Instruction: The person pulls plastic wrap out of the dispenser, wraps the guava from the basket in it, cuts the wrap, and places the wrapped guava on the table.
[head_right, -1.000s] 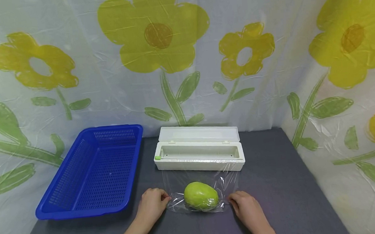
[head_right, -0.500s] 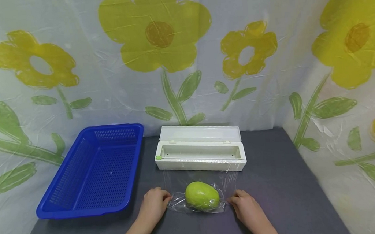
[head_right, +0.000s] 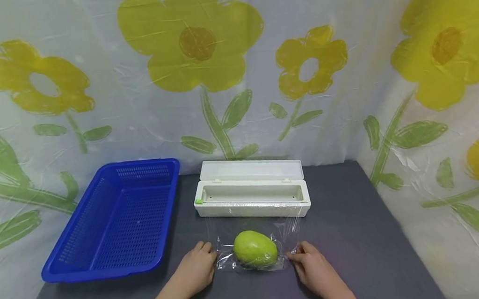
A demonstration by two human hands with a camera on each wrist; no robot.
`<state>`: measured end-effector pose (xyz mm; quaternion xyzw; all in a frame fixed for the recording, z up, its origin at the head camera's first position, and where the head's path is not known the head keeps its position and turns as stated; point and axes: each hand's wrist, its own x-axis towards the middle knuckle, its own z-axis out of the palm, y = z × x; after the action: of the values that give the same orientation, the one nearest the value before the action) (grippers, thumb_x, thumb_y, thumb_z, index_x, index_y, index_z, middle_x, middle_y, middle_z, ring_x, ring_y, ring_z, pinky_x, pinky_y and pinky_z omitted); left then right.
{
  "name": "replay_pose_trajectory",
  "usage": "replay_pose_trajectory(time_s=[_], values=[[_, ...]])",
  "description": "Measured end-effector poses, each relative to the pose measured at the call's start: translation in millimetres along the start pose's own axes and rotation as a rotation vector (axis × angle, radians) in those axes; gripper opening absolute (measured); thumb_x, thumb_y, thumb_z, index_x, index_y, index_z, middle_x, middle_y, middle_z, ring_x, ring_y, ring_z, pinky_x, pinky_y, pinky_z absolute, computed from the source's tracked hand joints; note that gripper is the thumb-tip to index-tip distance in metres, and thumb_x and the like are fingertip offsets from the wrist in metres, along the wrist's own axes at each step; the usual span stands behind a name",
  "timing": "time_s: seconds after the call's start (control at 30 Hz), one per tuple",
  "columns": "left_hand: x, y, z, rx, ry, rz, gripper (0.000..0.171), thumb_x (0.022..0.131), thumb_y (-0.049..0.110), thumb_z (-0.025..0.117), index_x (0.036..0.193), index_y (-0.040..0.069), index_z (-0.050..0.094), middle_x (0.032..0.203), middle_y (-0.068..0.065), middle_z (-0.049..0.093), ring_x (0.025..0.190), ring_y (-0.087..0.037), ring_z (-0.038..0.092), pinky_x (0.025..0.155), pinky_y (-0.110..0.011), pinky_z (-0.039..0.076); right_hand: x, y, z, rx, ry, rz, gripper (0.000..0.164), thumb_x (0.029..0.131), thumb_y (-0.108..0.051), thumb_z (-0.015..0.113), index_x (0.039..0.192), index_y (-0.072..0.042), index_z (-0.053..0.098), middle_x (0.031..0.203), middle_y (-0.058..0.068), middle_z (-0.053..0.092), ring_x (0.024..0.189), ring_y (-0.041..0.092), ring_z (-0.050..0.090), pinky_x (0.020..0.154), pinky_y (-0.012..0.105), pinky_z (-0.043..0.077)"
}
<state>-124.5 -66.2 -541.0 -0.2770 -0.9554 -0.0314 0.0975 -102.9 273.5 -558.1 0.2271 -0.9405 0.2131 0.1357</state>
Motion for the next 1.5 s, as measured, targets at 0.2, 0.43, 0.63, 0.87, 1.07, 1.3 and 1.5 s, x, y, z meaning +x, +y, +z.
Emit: replay_pose_trajectory(time_s=[0.2, 0.43, 0.63, 0.87, 1.07, 1.3, 1.5], values=[[-10.0, -4.4, 2.9, -0.057, -0.022, -0.088, 0.026, 0.078, 0.011, 0.082, 0.103, 0.006, 0.081, 0.090, -0.006, 0.064, 0.083, -0.024, 0.058, 0.070, -0.038, 0.056, 0.6, -0.8, -13.6, 0.051, -0.165, 0.137, 0.023, 0.089, -0.011, 0.086, 0.111, -0.014, 0.085, 0.098, -0.009, 0.059, 0.081, 0.003, 0.057, 0.069, 0.030, 0.053], [-14.2, -8.1, 3.9, -0.123, 0.038, -0.151, 0.031, 0.079, 0.008, 0.081, 0.110, 0.001, 0.080, 0.091, -0.007, 0.064, 0.085, -0.025, 0.059, 0.071, -0.041, 0.059, -1.4, 0.4, -13.7, 0.028, -0.102, 0.098, 0.019, 0.084, -0.013, 0.089, 0.102, -0.017, 0.084, 0.098, -0.009, 0.064, 0.081, 0.005, 0.060, 0.068, 0.030, 0.053], [-10.8, -4.0, -1.8, -0.156, 0.218, -0.064, 0.028, 0.081, 0.007, 0.082, 0.109, 0.009, 0.080, 0.092, -0.002, 0.063, 0.086, -0.021, 0.058, 0.074, -0.037, 0.056, -1.3, -4.0, -7.8, 0.048, 0.050, 0.082, 0.029, 0.075, -0.008, 0.095, 0.085, -0.024, 0.072, 0.093, -0.014, 0.061, 0.077, 0.001, 0.057, 0.065, 0.026, 0.051], [2.8, 11.7, -13.2, -0.192, 0.328, 0.243, 0.047, 0.084, 0.030, 0.091, 0.126, 0.016, 0.073, 0.118, -0.001, 0.068, 0.109, -0.019, 0.062, 0.089, -0.037, 0.058, 9.4, -16.2, -10.5, 0.065, 0.235, -0.060, 0.031, 0.076, -0.007, 0.094, 0.097, -0.018, 0.073, 0.101, -0.011, 0.065, 0.087, 0.008, 0.064, 0.077, 0.020, 0.051], [12.8, 20.7, -10.0, -0.128, 0.269, 0.311, 0.081, 0.077, 0.054, 0.093, 0.145, 0.020, 0.064, 0.139, -0.001, 0.064, 0.107, -0.015, 0.059, 0.088, -0.033, 0.057, 21.2, -30.8, -4.4, 0.117, 0.242, -0.276, 0.038, 0.099, -0.040, 0.076, 0.124, -0.011, 0.074, 0.125, 0.003, 0.068, 0.113, 0.021, 0.064, 0.106, 0.021, 0.042], [21.2, 22.3, -3.9, -0.044, 0.257, 0.344, 0.088, 0.074, 0.060, 0.093, 0.147, 0.020, 0.064, 0.143, 0.002, 0.064, 0.105, -0.015, 0.056, 0.085, -0.032, 0.055, 22.7, -37.8, 10.9, 0.006, 0.180, -0.345, 0.053, 0.097, -0.047, 0.076, 0.137, -0.014, 0.070, 0.139, 0.001, 0.068, 0.130, 0.026, 0.059, 0.094, 0.046, 0.049], [26.8, 22.4, -4.5, -0.034, 0.243, 0.314, 0.087, 0.075, 0.059, 0.092, 0.147, 0.018, 0.065, 0.143, 0.002, 0.066, 0.104, -0.016, 0.056, 0.085, -0.033, 0.054, 23.7, -39.2, 17.0, -0.028, 0.187, -0.318, 0.060, 0.101, -0.054, 0.068, 0.144, -0.012, 0.066, 0.144, 0.006, 0.065, 0.131, 0.029, 0.059, 0.095, 0.050, 0.049]])
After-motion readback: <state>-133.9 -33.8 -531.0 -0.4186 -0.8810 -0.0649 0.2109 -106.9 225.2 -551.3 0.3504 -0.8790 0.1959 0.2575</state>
